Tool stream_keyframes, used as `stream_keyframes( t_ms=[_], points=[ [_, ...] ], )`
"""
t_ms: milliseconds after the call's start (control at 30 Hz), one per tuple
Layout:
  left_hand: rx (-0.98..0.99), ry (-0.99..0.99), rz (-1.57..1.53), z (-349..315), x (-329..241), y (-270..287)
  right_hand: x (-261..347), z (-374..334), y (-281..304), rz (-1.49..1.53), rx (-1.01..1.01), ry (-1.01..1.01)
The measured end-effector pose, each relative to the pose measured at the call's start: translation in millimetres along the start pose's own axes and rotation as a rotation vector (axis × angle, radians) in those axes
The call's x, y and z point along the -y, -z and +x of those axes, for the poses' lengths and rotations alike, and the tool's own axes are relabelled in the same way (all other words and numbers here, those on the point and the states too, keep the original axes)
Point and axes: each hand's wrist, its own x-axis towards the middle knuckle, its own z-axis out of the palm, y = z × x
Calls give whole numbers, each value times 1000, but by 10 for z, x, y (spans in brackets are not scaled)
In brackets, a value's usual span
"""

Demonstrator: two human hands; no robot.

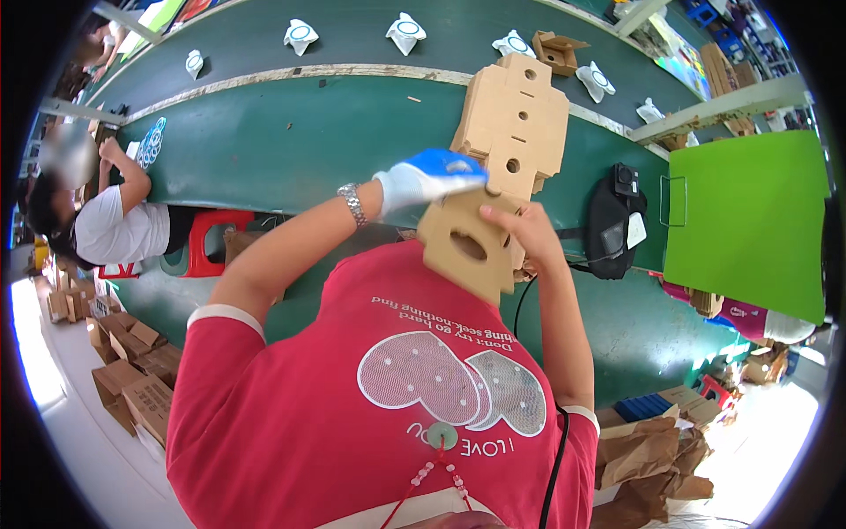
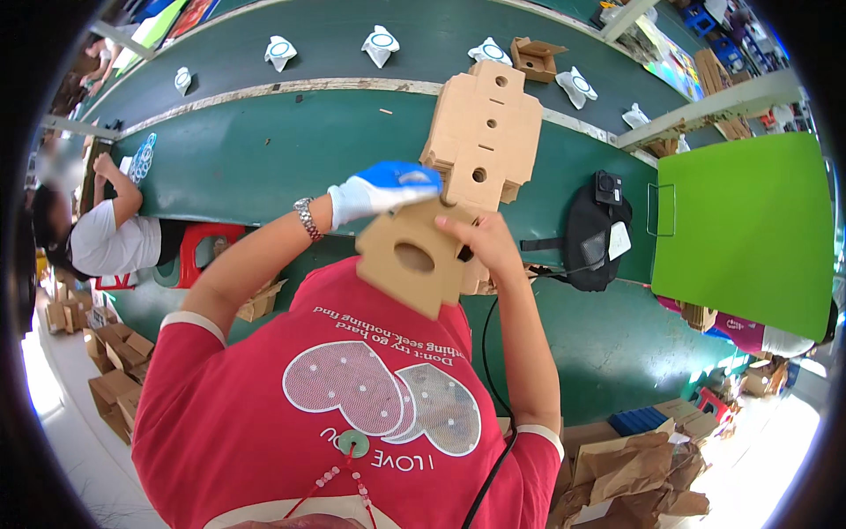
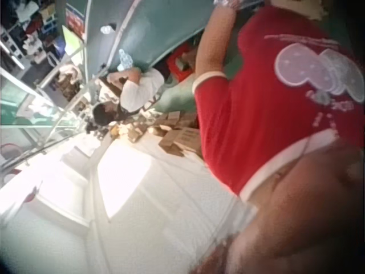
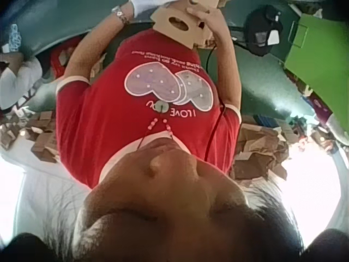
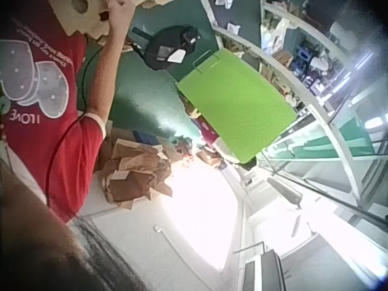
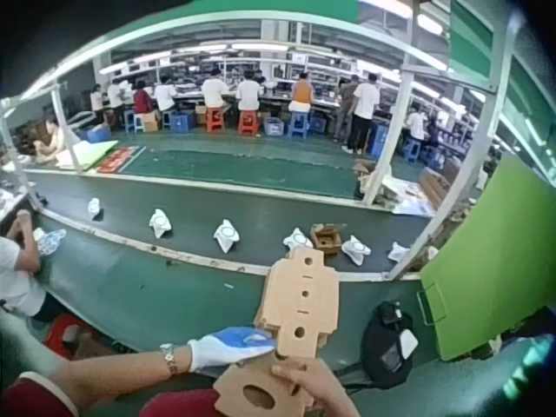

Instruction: Folding cardboard packaging components at an assembly station.

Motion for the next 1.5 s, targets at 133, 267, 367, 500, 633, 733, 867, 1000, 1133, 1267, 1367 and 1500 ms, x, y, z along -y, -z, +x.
stream_keyframes(
  t_ms=[133,267,367,500,633,733,867,1000,1133,1267,1367,1500],
  points=[
    [-180,154,-684,121,457,89,-129,225,213,125,-473,62],
    [-286,-204,46,-161,609,-265,-630,489,214,-596,-1012,318],
    [-346,-557,256,50,360,-429,-506,445,147,-464,-991,319],
    [-488,-722,429,741,6,-564,-532,475,239,-572,-980,393],
    [-362,-612,607,941,-308,-703,-655,440,438,-460,-891,403],
    [-304,-548,451,830,-216,-554,-495,437,414,-533,-881,256],
    [-429,-586,82,529,129,-648,-322,378,416,-691,-833,182],
    [-501,-594,-50,542,199,-768,-116,369,439,-871,-721,62],
    [-514,-643,-48,524,217,-798,-109,474,458,-993,-652,54],
    [-680,-619,86,314,268,-815,-51,641,371,-1189,-561,227],
    [-626,-602,353,-26,371,-704,-81,663,363,-1238,-370,468],
    [-590,-656,511,-30,553,-327,-138,682,243,-1091,-219,563]
  ],
)
